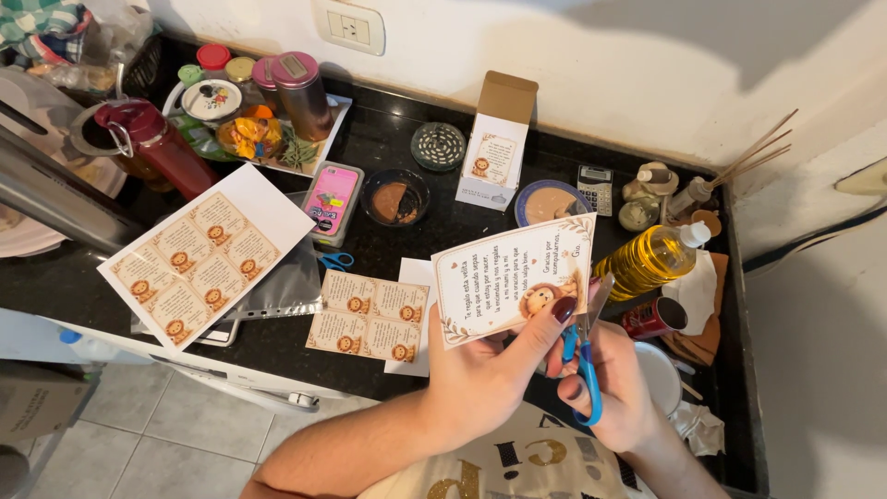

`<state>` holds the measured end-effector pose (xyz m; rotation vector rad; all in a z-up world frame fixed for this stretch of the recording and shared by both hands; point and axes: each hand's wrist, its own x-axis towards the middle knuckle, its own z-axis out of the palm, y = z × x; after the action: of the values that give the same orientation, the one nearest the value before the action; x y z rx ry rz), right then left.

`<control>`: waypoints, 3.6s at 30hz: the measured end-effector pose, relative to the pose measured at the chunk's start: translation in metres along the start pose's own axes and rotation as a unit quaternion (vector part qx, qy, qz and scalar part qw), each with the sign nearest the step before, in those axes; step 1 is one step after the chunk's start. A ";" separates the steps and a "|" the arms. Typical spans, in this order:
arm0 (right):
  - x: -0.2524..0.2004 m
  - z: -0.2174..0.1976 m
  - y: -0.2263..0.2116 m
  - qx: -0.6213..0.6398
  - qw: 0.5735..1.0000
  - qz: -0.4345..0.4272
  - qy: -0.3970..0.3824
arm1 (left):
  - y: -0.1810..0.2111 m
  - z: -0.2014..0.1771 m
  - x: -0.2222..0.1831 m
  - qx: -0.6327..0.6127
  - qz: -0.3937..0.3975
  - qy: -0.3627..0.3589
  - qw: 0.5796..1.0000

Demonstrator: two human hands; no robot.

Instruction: Cutting out printed labels or gift tags with scissors on a workspace.

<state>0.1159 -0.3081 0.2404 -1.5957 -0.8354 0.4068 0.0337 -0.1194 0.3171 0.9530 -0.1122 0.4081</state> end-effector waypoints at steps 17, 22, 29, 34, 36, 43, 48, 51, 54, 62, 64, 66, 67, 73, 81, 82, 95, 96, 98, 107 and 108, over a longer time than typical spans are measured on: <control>0.002 0.000 0.000 -0.014 1.000 -0.015 -0.004 | -0.012 -0.004 -0.003 0.012 -0.007 0.037 0.999; -0.001 -0.002 0.003 -0.016 1.000 0.006 -0.004 | -0.010 -0.004 -0.004 -0.008 -0.010 0.020 1.000; 0.001 -0.002 -0.001 -0.004 1.000 0.002 -0.009 | -0.007 -0.002 -0.004 -0.008 0.002 0.011 1.000; 0.008 0.006 -0.015 0.047 0.998 -0.020 -0.023 | -0.006 0.000 -0.004 -0.010 0.002 0.017 1.000; 0.006 0.005 -0.013 0.038 0.999 -0.013 -0.019 | -0.005 0.001 -0.003 -0.010 0.001 0.020 1.000; -0.003 -0.002 0.006 0.001 1.000 0.007 -0.006 | -0.004 -0.001 -0.004 0.003 -0.001 0.015 1.000; 0.000 0.001 0.006 0.015 1.000 0.013 -0.003 | -0.015 -0.004 -0.007 -0.007 0.004 0.027 1.000; 0.001 0.003 0.006 0.028 1.000 0.011 -0.008 | -0.016 -0.006 -0.006 0.021 -0.005 0.056 0.998; 0.005 0.005 0.004 0.013 1.000 -0.001 -0.015 | -0.011 -0.007 -0.006 0.018 0.000 0.049 0.999; 0.021 0.014 0.002 0.009 0.999 0.001 -0.041 | -0.012 -0.018 -0.008 0.023 0.013 0.088 0.996; 0.026 0.017 0.003 0.009 0.999 0.003 -0.048 | -0.011 -0.021 -0.007 0.029 0.018 0.098 0.995; 0.028 0.019 0.007 0.021 0.999 0.000 -0.050 | -0.006 -0.024 -0.007 0.050 0.054 0.097 0.993; 0.030 0.019 0.008 0.022 0.998 0.001 -0.053 | -0.006 -0.025 -0.007 0.051 0.055 0.100 0.992; 0.038 0.023 0.007 0.024 0.998 -0.023 -0.062 | -0.010 -0.030 -0.007 0.028 0.018 0.120 0.992; 0.042 0.024 0.004 -0.012 0.998 -0.039 -0.051 | -0.008 -0.029 -0.003 0.012 0.022 0.115 0.993; 0.043 0.025 0.002 -0.012 0.998 -0.039 -0.051 | -0.009 -0.030 -0.003 0.013 0.022 0.114 0.993; 0.055 0.020 0.031 0.332 0.934 0.087 -0.100 | -0.020 -0.045 0.001 0.066 0.060 0.151 0.985; 0.058 0.022 0.030 0.328 0.940 0.070 -0.063 | -0.022 -0.046 0.001 0.064 0.047 0.155 0.985; 0.074 0.031 0.007 0.321 0.945 0.064 0.008 | -0.021 -0.046 0.004 0.083 0.077 0.148 0.982; 0.109 -0.019 0.025 0.291 0.954 0.066 0.015 | 0.020 -0.082 0.003 -0.092 0.014 -0.071 0.993; 0.115 -0.032 0.025 0.259 0.962 0.074 -0.038 | 0.047 -0.080 0.008 -0.277 -0.078 -0.112 0.951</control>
<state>0.2225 -0.2492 0.2456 -1.1595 -0.6025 0.7344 0.0163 -0.0281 0.3086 0.4429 -0.3374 0.1045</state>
